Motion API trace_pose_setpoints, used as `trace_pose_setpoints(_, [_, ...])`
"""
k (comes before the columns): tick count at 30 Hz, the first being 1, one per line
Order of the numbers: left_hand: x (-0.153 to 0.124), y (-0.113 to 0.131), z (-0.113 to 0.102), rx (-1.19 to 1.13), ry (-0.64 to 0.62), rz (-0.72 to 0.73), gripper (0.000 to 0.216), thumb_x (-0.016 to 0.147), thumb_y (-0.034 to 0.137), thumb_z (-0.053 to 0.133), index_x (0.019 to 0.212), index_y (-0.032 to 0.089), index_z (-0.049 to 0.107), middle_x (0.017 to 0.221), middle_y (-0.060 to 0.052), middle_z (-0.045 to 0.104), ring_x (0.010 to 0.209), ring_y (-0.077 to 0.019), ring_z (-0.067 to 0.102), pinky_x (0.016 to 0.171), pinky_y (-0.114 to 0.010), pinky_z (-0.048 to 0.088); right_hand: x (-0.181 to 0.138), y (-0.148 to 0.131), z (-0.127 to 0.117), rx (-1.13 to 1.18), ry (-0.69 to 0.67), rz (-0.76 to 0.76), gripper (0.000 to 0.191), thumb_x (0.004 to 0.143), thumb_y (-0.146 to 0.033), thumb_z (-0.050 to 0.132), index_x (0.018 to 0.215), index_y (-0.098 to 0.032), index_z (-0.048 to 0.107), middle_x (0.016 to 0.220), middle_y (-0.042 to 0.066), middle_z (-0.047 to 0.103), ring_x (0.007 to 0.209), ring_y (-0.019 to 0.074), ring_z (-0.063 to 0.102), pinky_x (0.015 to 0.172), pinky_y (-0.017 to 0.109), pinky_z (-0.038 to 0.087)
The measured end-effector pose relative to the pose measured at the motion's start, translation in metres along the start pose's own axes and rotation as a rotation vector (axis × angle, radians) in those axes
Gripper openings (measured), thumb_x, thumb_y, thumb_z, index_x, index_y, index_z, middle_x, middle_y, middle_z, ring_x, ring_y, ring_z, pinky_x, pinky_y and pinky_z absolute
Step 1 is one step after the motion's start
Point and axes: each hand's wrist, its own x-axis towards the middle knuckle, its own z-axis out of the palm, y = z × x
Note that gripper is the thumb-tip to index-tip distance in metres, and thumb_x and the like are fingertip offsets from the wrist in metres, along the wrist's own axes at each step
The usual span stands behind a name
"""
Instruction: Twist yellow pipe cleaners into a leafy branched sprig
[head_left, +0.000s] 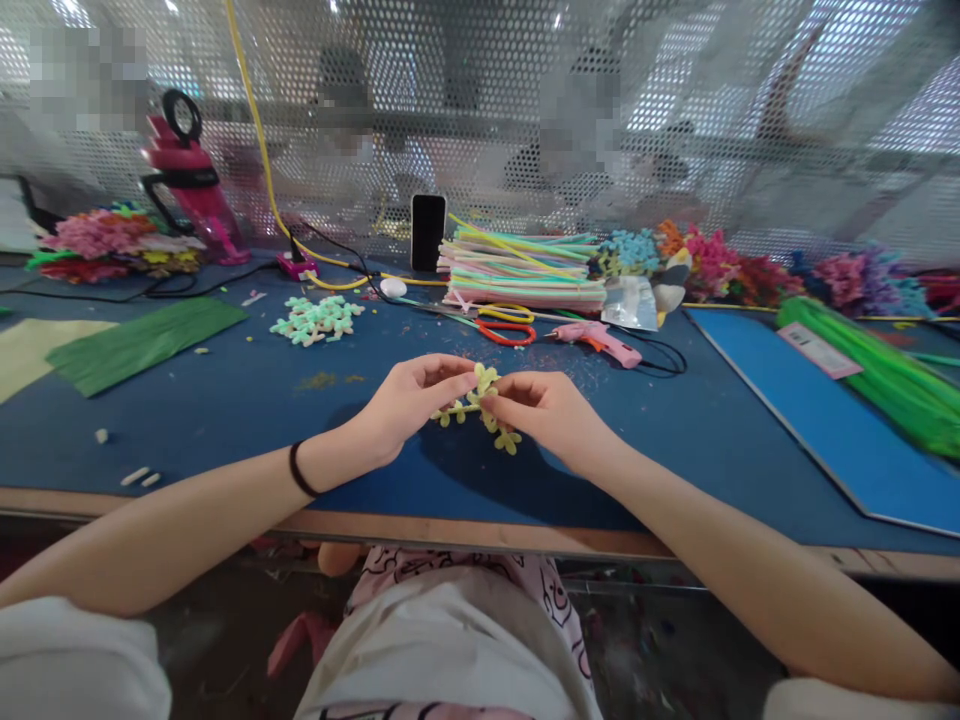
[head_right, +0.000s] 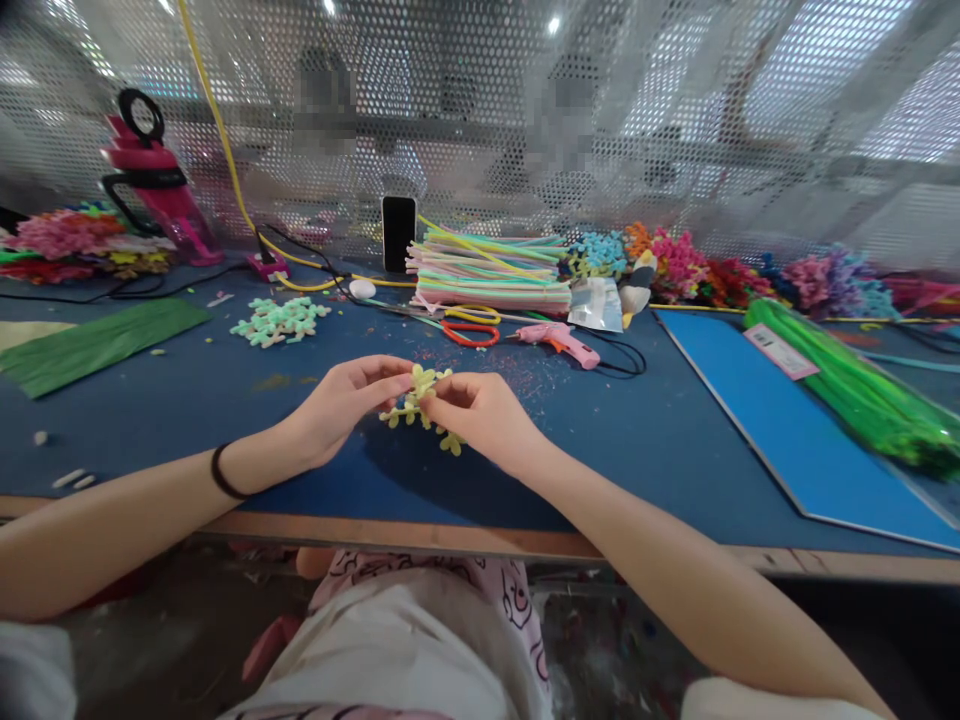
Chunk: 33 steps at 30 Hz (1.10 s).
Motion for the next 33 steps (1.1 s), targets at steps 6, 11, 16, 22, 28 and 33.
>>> trace_pose_setpoints(6, [0.006,-0.003,-0.005,0.059,0.038,0.036,0.035,0.066,0.044,0.082,0.086,0.017,0.073,0.084,-0.003,0.071,0.075,-0.0132,0.06,0.071,-0.026,0.046,0.001,0.0,-0.004,-0.01,-0.008,0.019,0.026,0.081,-0.04,0.067,0.079,-0.014,0.069,0.072,0.004,0.069,0.058,0.0109,0.054,0.054,0.023,0.041])
trace_pose_setpoints(11, [0.014,-0.008,-0.01,0.094,0.078,0.067,0.036,0.068,0.045,0.08,0.086,0.016,0.071,0.087,-0.004,0.071,0.078,-0.0144,0.062,0.073,-0.027,0.047,0.007,0.004,-0.008,0.064,0.037,0.078,0.024,0.079,-0.037,0.069,0.084,-0.014,0.073,0.077,0.006,0.072,0.059,0.0108,0.055,0.058,0.025,0.045])
trace_pose_setpoints(16, [0.018,-0.007,-0.017,0.133,0.056,0.085,0.039,0.071,0.039,0.078,0.101,0.017,0.068,0.083,-0.003,0.068,0.075,-0.0138,0.062,0.067,-0.025,0.046,0.012,0.007,-0.011,0.107,0.094,0.087,0.023,0.072,-0.028,0.074,0.09,-0.015,0.075,0.073,0.003,0.07,0.058,0.0106,0.054,0.062,0.027,0.045])
trace_pose_setpoints(22, [0.018,0.0,-0.019,0.238,-0.205,0.025,0.027,0.077,0.035,0.069,0.097,0.019,0.062,0.072,0.001,0.068,0.061,-0.0109,0.058,0.059,-0.023,0.043,0.015,0.006,-0.017,0.025,0.19,-0.086,0.02,0.079,-0.024,0.061,0.094,-0.018,0.071,0.078,0.001,0.068,0.062,0.0114,0.055,0.064,0.028,0.045])
trace_pose_setpoints(28, [0.018,-0.002,-0.019,0.431,-0.168,0.031,0.018,0.079,0.028,0.06,0.095,0.019,0.059,0.072,0.0,0.071,0.062,-0.0129,0.06,0.057,-0.024,0.043,0.019,0.014,-0.015,-0.148,0.09,-0.11,0.02,0.08,-0.021,0.057,0.095,-0.018,0.069,0.083,0.003,0.071,0.074,0.0164,0.063,0.071,0.03,0.048])
trace_pose_setpoints(33, [0.014,-0.007,-0.021,0.813,-0.273,0.313,0.016,0.08,0.023,0.058,0.094,0.02,0.064,0.08,0.0,0.069,0.074,-0.0158,0.064,0.071,-0.028,0.047,0.018,0.014,-0.015,-0.265,0.072,-0.125,0.016,0.084,-0.021,0.056,0.093,-0.018,0.069,0.083,0.003,0.071,0.071,0.0169,0.063,0.069,0.031,0.048])
